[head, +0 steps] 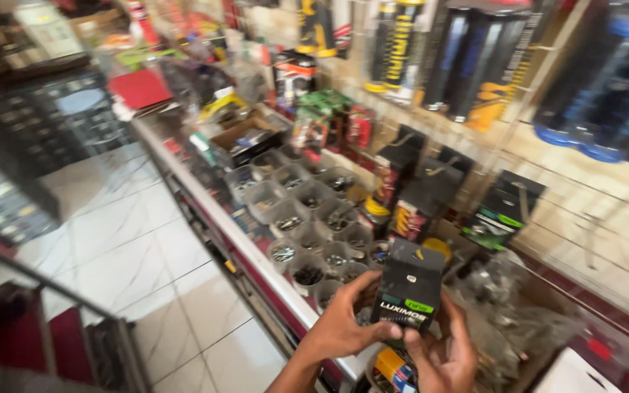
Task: The person organizes boxes of motorcycle parts on a glass display counter by moving them from a shelf to the counter and arranging them.
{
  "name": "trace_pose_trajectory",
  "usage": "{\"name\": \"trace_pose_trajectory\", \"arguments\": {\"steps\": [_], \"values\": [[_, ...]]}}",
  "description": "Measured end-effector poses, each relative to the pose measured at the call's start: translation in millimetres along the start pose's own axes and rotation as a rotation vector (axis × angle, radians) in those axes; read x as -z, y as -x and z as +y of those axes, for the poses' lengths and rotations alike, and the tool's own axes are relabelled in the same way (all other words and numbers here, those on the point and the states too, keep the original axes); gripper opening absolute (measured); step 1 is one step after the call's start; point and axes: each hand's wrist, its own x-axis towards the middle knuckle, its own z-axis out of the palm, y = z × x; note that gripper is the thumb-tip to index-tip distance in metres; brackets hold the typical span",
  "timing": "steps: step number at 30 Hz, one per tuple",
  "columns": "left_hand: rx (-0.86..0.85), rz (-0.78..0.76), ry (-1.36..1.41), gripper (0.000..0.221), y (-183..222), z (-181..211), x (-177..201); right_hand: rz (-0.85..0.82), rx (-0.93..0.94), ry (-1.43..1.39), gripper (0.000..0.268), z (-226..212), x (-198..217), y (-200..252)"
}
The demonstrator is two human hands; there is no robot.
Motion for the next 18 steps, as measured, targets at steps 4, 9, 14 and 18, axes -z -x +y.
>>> {"name": "trace_pose_trajectory", "arguments": {"steps": [4, 9, 14, 18], "values": [[0.027, 0.161, -0.073, 0.083, 27.2, -4.5, 6.3, -0.024, -0.040, -0.047, 0.072, 14.5, -18.7, 7.3], [-0.025, 0.266, -0.042, 0.081, 55.0, -0.6, 14.3, -0.119, -0.097, 0.024, 0.070, 8.2, -36.3, 14.9], [-0.075, 0.425, -0.094, 0.076, 95.5, 22.6, 25.2, -0.292, -0.079, -0.013, 0.071, -1.9, -71.9, 25.6], [-0.071, 0.542, -0.198, 0.074, 140.1, 50.8, 33.6, -0.435, -0.185, -0.097, 0.072, -5.6, -106.1, 41.0]]}}
